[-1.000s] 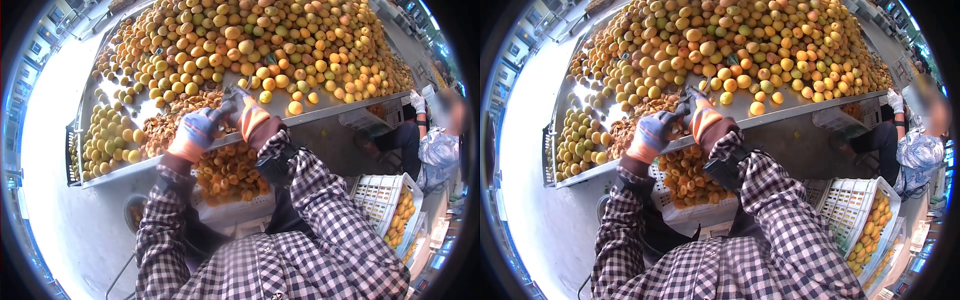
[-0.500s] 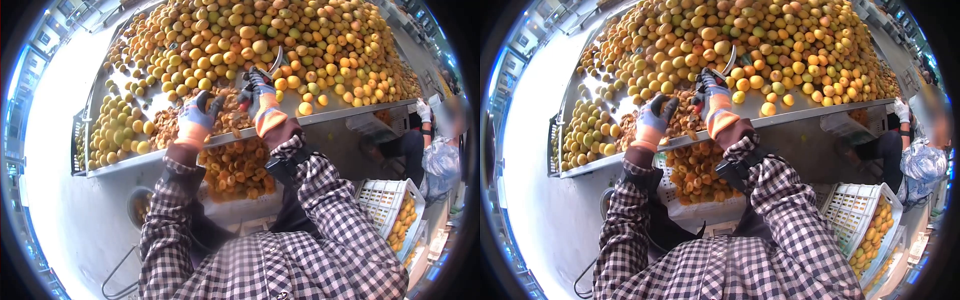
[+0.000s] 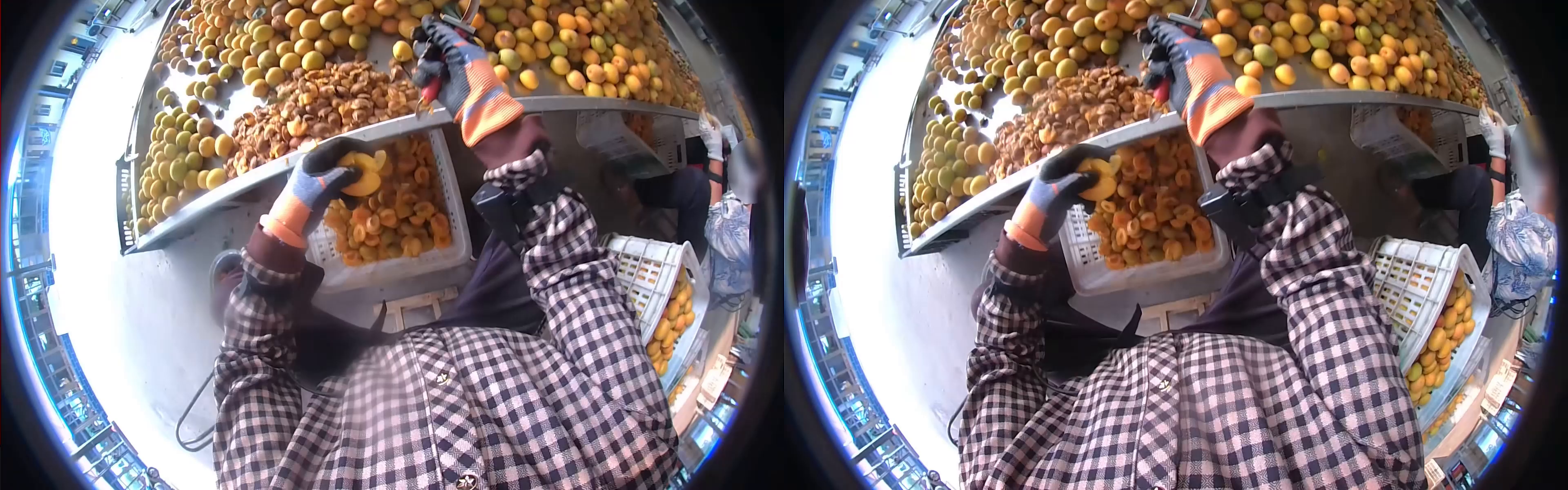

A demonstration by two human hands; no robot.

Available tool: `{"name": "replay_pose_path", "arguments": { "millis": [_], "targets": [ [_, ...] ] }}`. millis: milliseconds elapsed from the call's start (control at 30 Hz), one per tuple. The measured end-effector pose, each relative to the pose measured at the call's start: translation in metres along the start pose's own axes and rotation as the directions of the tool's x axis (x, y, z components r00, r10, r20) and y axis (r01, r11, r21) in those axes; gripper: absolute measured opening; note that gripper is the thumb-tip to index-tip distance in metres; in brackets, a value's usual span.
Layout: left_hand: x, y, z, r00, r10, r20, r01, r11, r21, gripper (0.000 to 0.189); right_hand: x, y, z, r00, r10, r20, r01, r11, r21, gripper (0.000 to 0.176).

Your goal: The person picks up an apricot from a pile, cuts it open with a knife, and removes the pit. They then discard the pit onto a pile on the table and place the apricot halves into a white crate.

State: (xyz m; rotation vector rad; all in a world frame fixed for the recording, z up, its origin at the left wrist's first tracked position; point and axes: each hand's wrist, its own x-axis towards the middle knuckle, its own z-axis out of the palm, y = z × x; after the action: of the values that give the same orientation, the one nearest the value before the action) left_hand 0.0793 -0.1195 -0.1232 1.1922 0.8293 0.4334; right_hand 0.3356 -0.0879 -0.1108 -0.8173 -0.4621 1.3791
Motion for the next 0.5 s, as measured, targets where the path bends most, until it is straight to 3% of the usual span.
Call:
{"name": "replay_pose_path", "arguments": {
  "millis": [33, 67, 100, 167, 233, 300, 433, 500],
  "targets": [
    [-0.001, -0.008, 0.005, 0.996, -0.08, 0.03, 0.081, 0.996, -0.049, 0.035, -0.002, -0.004, -0.005, 0.997, -0.002, 0.074, -0.002, 0.999, 0.047, 0.018],
    [0.001, -0.025, 0.005, 0.992, -0.12, 0.04, 0.123, 0.989, -0.079, 0.035, -0.007, -0.006, -0.011, 0.989, -0.083, 0.12, 0.1, 0.985, -0.142, 0.016],
    [0.003, -0.048, 0.003, 0.986, -0.16, 0.049, 0.164, 0.981, -0.107, 0.036, -0.006, -0.008, -0.013, 0.99, -0.082, 0.119, 0.098, 0.986, -0.137, 0.016],
    [0.014, -0.096, -0.009, 0.961, -0.277, 0.018, 0.278, 0.958, -0.07, 0.038, -0.004, -0.012, -0.018, 0.998, -0.007, 0.068, 0.0, 0.995, 0.104, 0.013],
    [0.02, -0.14, -0.027, 0.929, -0.364, -0.07, 0.36, 0.931, -0.069, 0.037, -0.02, -0.024, -0.007, 0.992, 0.119, 0.042, -0.122, 0.991, 0.062, 0.016],
    [0.023, -0.168, -0.04, 0.801, -0.569, -0.186, 0.539, 0.82, -0.192, 0.037, -0.013, -0.02, -0.021, 0.979, 0.142, 0.144, -0.166, 0.97, 0.175, 0.016],
    [-0.002, -0.218, -0.061, 0.766, -0.612, -0.195, 0.583, 0.79, -0.19, 0.037, -0.015, -0.018, -0.025, 0.978, 0.096, 0.188, -0.134, 0.97, 0.204, 0.015],
    [-0.002, -0.241, -0.06, 0.746, -0.634, -0.201, 0.607, 0.773, -0.186, 0.037, -0.018, -0.019, -0.028, 0.99, 0.083, 0.111, -0.088, 0.995, 0.045, 0.015]
  ]
}}
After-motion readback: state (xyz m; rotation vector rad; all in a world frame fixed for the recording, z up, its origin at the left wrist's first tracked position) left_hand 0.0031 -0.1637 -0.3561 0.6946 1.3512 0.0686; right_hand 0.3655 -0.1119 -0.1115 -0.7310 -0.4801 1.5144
